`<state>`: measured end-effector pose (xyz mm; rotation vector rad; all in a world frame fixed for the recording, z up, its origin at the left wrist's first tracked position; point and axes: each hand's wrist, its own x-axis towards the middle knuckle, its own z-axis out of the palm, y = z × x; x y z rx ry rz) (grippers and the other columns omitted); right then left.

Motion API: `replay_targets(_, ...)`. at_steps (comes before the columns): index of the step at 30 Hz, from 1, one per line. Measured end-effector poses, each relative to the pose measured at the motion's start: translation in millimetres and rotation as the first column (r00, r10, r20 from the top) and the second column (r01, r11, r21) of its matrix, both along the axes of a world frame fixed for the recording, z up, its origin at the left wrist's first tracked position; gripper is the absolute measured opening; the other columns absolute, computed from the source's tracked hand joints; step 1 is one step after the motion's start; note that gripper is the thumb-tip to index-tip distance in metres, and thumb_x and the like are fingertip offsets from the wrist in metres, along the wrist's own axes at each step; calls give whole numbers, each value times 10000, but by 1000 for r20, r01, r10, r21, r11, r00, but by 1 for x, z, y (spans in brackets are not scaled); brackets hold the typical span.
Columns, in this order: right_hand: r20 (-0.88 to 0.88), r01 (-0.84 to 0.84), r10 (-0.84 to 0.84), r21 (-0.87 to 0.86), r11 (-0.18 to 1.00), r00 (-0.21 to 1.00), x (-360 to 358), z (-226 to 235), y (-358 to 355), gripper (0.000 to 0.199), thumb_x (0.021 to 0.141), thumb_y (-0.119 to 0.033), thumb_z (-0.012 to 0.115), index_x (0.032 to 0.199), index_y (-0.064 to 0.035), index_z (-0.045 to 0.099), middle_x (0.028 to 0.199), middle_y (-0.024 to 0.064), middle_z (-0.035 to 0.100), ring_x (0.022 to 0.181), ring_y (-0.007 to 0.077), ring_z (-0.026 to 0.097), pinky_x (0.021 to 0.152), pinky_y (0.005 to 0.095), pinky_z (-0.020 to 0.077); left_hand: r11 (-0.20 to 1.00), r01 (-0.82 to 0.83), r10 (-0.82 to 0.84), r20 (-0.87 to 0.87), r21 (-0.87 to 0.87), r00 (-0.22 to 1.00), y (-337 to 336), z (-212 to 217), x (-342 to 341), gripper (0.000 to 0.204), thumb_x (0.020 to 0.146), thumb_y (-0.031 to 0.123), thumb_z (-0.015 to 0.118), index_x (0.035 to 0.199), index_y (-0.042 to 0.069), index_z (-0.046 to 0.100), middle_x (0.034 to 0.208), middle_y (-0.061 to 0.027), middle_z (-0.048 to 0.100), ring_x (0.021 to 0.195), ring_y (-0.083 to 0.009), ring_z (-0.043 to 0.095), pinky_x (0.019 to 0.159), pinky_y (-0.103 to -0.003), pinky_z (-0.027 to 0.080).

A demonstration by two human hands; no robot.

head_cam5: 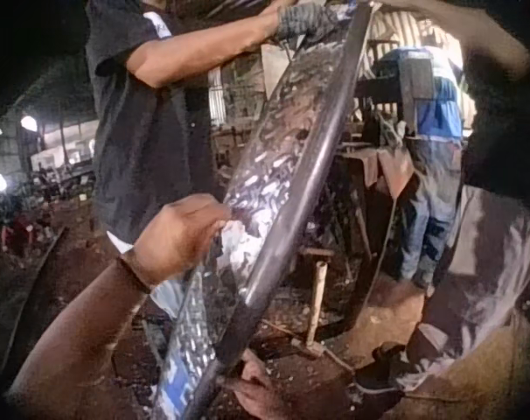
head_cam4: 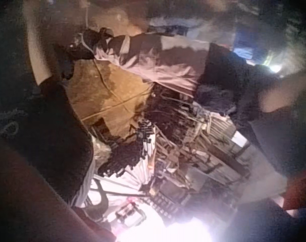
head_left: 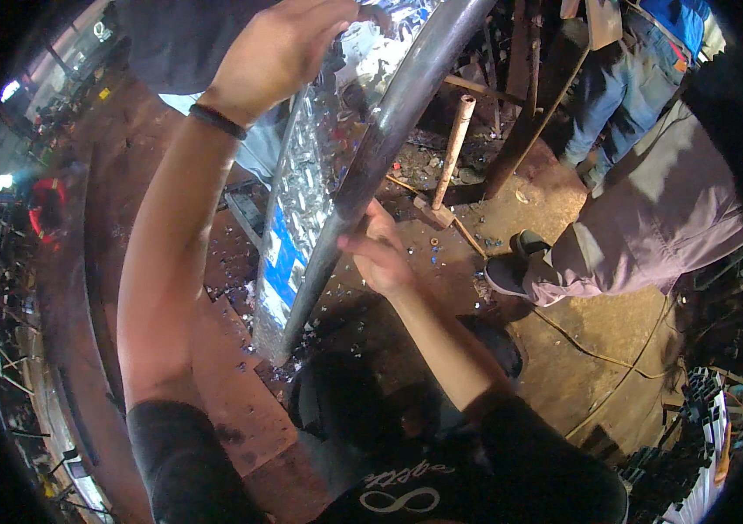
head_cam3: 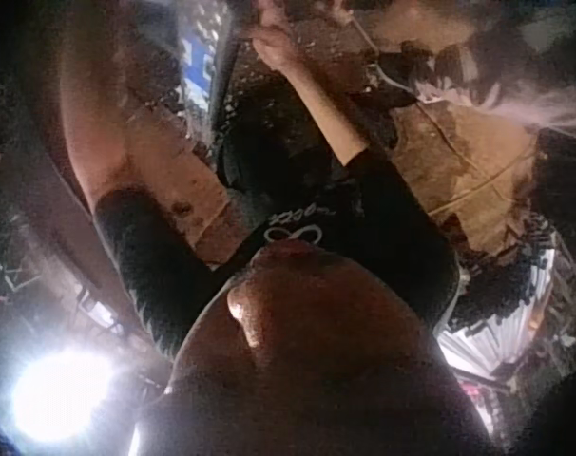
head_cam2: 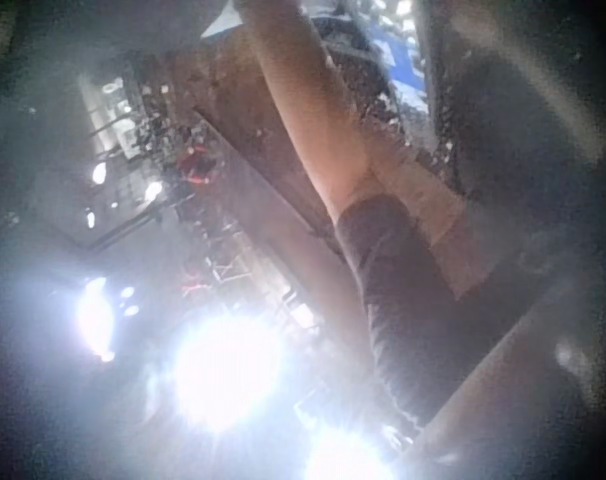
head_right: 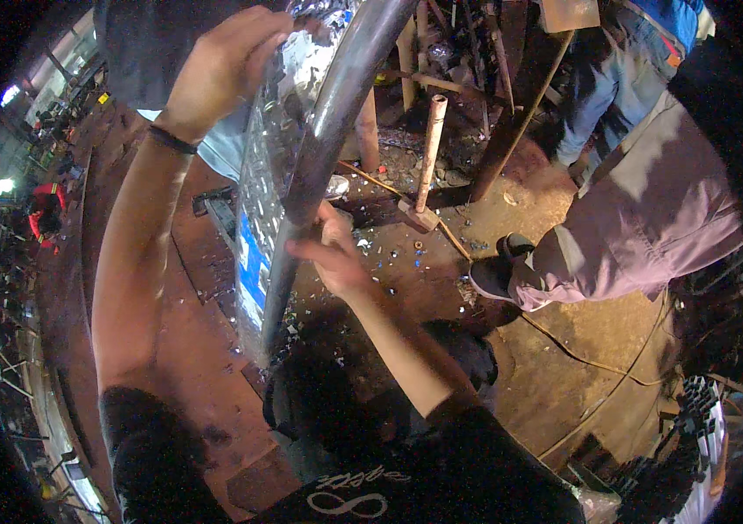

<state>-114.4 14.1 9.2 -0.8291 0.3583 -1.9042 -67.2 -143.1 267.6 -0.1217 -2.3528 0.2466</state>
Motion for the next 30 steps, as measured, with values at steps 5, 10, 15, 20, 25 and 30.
replay_targets(5,-232,152,-137,49,987,963,3,7,-2,503,836,-3,805,1281,-38,573,1125,10,664,1064,134,605,966,307,461,995,-102,102,-18,0,995,-11,-16,-7,156,968,94,676,1087,3,720,981,-158,705,862,-299,675,750,-395,553)
replay_targets(10,-268,208,-168,125,970,949,5,4,-2,448,858,-31,810,1262,-42,617,1160,11,675,1082,114,596,975,301,454,757,48,15,-90,652,996,-42,-51,10,198,987,188,723,1128,49,738,990,-63,729,854,-117,649,736,-282,514)
replay_targets(15,-276,207,-180,73,976,944,4,13,2,436,873,-33,798,1274,-42,629,1182,16,681,1102,122,595,1009,324,445,952,3,51,-167,305,985,-24,-24,4,165,978,128,707,1112,41,751,950,-73,726,813,-169,646,723,-309,527)
replay_targets(20,-268,195,-166,86,977,949,0,8,-1,462,882,-36,801,1299,-15,603,1204,26,679,1092,118,607,996,327,476,987,-50,61,-68,152,996,2,3,2,131,923,54,722,1018,-25,768,973,-178,756,862,-328,741,749,-396,597)
replay_targets(25,-319,216,-167,126,968,933,2,8,-3,470,883,-60,809,1305,-27,604,1193,15,682,1097,111,606,997,325,474,1000,18,-18,-23,-4,1000,-5,6,4,129,947,34,668,1046,-34,715,976,-185,721,867,-367,711,750,-417,577)
replay_targets(30,-363,275,-228,82,958,903,2,7,-3,474,885,-71,811,1308,-30,604,1191,15,684,1099,111,605,999,323,473,998,-3,5,29,-70,1000,-17,-2,-7,170,957,17,575,1114,-22,629,960,-205,623,886,-413,628,783,-471,528)
